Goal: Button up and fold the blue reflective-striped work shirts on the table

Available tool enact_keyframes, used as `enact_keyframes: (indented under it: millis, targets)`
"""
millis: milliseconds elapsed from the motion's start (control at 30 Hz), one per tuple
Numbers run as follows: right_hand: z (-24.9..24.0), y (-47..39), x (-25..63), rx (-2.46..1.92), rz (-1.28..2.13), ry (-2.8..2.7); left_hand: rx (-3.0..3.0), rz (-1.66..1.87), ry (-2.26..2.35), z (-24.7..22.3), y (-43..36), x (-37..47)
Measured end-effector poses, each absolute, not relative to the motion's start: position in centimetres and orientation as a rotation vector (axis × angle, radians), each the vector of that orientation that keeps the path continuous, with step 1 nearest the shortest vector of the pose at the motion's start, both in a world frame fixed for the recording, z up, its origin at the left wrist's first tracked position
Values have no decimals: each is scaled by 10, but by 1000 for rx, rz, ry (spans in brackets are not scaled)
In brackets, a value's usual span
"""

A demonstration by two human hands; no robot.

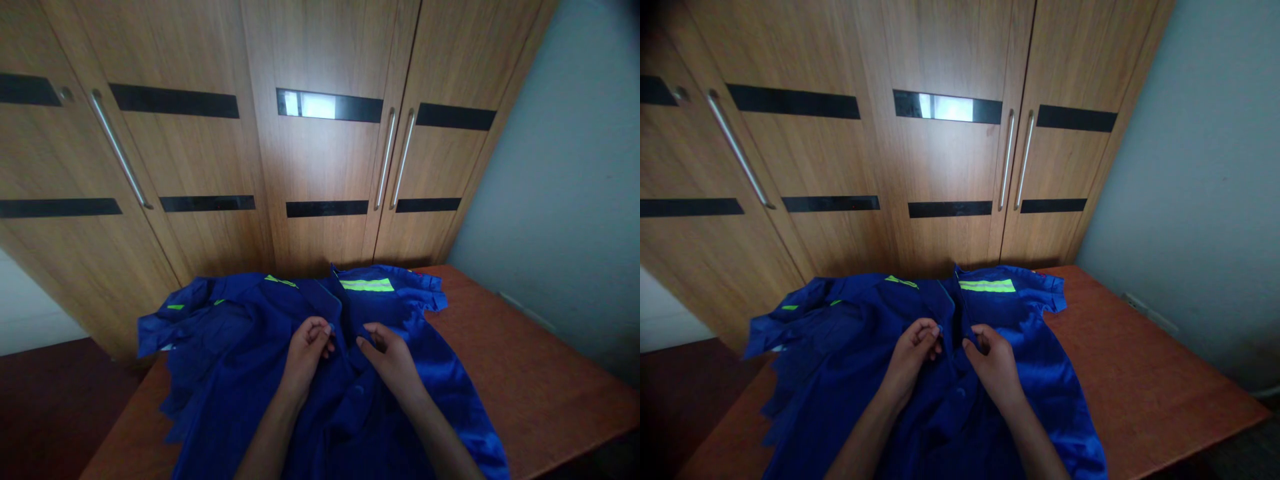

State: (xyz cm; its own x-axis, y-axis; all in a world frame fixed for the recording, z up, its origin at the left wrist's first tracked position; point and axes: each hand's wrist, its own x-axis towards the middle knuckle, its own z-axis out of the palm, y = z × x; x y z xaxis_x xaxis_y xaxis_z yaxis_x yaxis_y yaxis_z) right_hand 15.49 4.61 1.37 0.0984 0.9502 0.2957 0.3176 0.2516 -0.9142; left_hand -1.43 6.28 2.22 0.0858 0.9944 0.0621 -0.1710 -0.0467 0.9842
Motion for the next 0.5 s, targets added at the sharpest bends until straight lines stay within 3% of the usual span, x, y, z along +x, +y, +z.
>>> enact_keyframes:
  millis: [500]
  targets:
    - [15, 46, 151, -1300, 708, -1478, 1557, 1242, 1230, 9, 66, -13]
